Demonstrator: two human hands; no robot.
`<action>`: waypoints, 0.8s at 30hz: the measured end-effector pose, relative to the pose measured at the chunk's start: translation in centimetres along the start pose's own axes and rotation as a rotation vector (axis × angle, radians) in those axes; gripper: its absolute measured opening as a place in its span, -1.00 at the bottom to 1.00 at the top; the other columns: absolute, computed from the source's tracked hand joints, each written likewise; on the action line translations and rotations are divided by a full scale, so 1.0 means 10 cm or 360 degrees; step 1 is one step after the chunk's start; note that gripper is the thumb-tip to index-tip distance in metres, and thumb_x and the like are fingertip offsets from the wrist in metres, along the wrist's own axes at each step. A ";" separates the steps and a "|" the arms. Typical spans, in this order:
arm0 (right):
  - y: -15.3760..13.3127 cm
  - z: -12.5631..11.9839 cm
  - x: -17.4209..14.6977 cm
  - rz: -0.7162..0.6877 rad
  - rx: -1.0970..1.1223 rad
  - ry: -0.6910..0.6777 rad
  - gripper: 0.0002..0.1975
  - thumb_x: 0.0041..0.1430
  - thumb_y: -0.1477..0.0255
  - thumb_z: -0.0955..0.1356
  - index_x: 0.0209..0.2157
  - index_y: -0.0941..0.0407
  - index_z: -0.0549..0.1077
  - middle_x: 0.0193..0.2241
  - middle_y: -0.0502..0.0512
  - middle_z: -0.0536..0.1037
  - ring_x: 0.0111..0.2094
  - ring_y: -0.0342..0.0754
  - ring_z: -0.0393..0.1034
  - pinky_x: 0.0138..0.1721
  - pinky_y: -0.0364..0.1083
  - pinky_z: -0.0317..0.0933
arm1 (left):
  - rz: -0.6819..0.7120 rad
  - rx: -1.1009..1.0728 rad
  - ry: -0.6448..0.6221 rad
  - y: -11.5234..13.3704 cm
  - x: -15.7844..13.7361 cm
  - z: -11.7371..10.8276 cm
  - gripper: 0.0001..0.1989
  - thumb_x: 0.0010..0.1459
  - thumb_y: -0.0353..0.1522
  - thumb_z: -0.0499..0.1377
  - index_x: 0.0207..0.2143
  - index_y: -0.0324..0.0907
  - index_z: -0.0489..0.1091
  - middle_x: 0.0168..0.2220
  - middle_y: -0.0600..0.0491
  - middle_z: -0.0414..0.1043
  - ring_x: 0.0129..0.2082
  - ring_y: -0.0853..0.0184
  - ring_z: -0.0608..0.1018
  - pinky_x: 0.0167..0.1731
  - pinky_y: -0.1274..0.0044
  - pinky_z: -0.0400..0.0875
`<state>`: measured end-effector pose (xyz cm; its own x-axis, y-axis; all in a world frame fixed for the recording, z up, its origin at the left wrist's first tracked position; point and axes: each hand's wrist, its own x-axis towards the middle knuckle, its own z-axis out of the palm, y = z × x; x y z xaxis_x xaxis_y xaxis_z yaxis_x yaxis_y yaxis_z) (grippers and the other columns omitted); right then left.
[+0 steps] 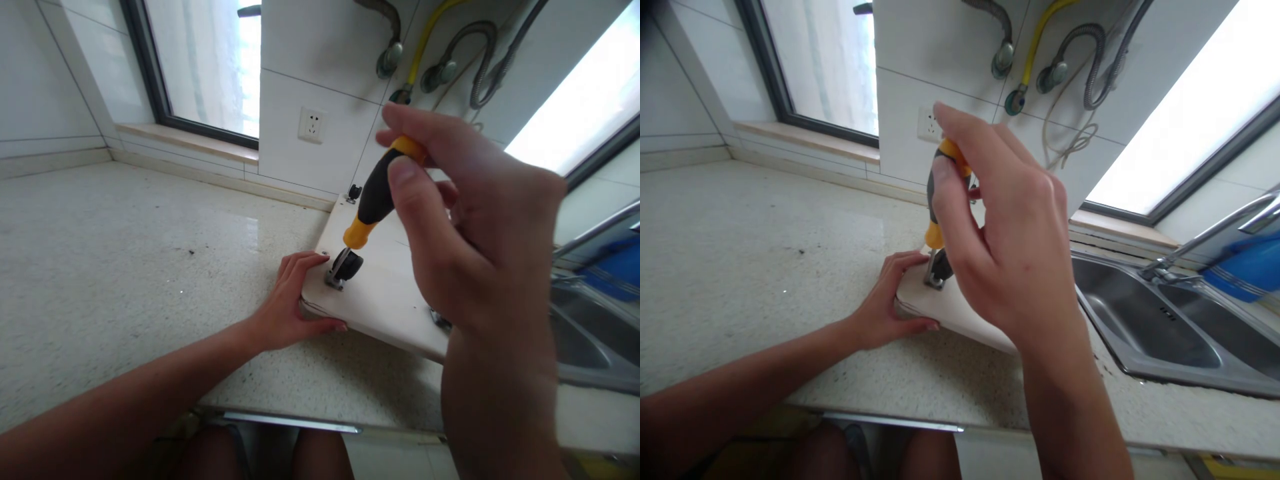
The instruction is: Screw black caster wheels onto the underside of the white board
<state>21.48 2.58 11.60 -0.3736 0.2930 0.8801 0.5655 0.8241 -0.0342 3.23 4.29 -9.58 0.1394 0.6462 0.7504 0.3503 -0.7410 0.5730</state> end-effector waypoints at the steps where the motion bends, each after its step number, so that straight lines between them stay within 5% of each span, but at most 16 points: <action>1: 0.00 0.00 0.00 -0.0002 0.0017 0.0029 -0.66 0.53 0.38 0.39 0.22 0.12 0.63 -0.01 0.11 0.72 -0.05 0.02 0.64 -0.12 0.02 0.52 | 0.0003 -0.0002 0.0002 0.00 0.00 0.00 0.04 0.08 0.15 0.57 0.47 0.13 0.24 0.35 -0.14 0.37 0.35 -0.12 0.41 0.37 0.01 0.38; 5: -0.03 -0.03 0.00 0.0047 -0.0244 0.0091 -0.68 0.48 0.16 0.47 0.09 0.02 0.70 -0.08 0.15 0.67 -0.12 0.13 0.60 -0.09 0.15 0.52 | 0.0012 0.0000 -0.0003 0.01 0.01 -0.01 0.03 0.07 0.12 0.59 0.46 0.12 0.25 0.34 -0.13 0.39 0.34 -0.12 0.42 0.37 0.01 0.37; 9: -0.05 -0.04 0.00 0.0005 0.0003 -0.0033 -0.64 0.56 0.39 0.35 0.25 -0.11 0.63 0.03 0.04 0.69 0.00 0.08 0.63 -0.04 0.11 0.56 | 0.0016 -0.0006 -0.0008 0.02 0.01 -0.01 -0.09 0.07 0.09 0.60 0.35 0.08 0.35 0.34 -0.14 0.42 0.38 -0.12 0.41 0.39 0.01 0.36; 14: -0.06 -0.05 0.00 0.0049 -0.0252 0.0130 -0.74 0.51 0.25 0.44 0.02 0.07 0.73 -0.23 0.16 0.64 -0.18 0.11 0.53 -0.12 0.15 0.45 | 0.0027 -0.0018 -0.0006 0.02 0.01 -0.02 -0.18 0.08 0.10 0.59 0.26 0.06 0.40 0.32 -0.12 0.42 0.37 -0.10 0.42 0.38 0.01 0.37; 19: -0.06 -0.11 0.01 0.0003 0.0056 -0.0079 -0.63 0.57 0.38 0.34 0.28 -0.03 0.62 -0.02 0.09 0.70 -0.08 0.06 0.65 -0.01 0.14 0.57 | 0.0003 -0.0027 -0.0025 0.02 0.01 -0.02 -0.20 0.10 0.09 0.59 0.25 0.07 0.39 0.32 -0.12 0.42 0.37 -0.08 0.41 0.38 0.02 0.37; 24: -0.08 -0.11 0.02 0.0086 -0.0166 -0.0003 -0.79 0.54 0.22 0.40 0.03 -0.16 0.71 -0.20 0.03 0.67 -0.22 0.03 0.58 -0.19 0.09 0.54 | 0.0054 -0.0008 -0.0011 0.01 0.01 -0.02 -0.20 0.10 0.11 0.58 0.25 0.07 0.38 0.33 -0.11 0.42 0.37 -0.08 0.40 0.39 0.03 0.34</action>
<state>21.79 1.44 12.31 -0.3419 0.3363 0.8775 0.6580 0.7523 -0.0320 3.15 4.25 -9.36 0.1572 0.6220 0.7671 0.3404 -0.7633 0.5491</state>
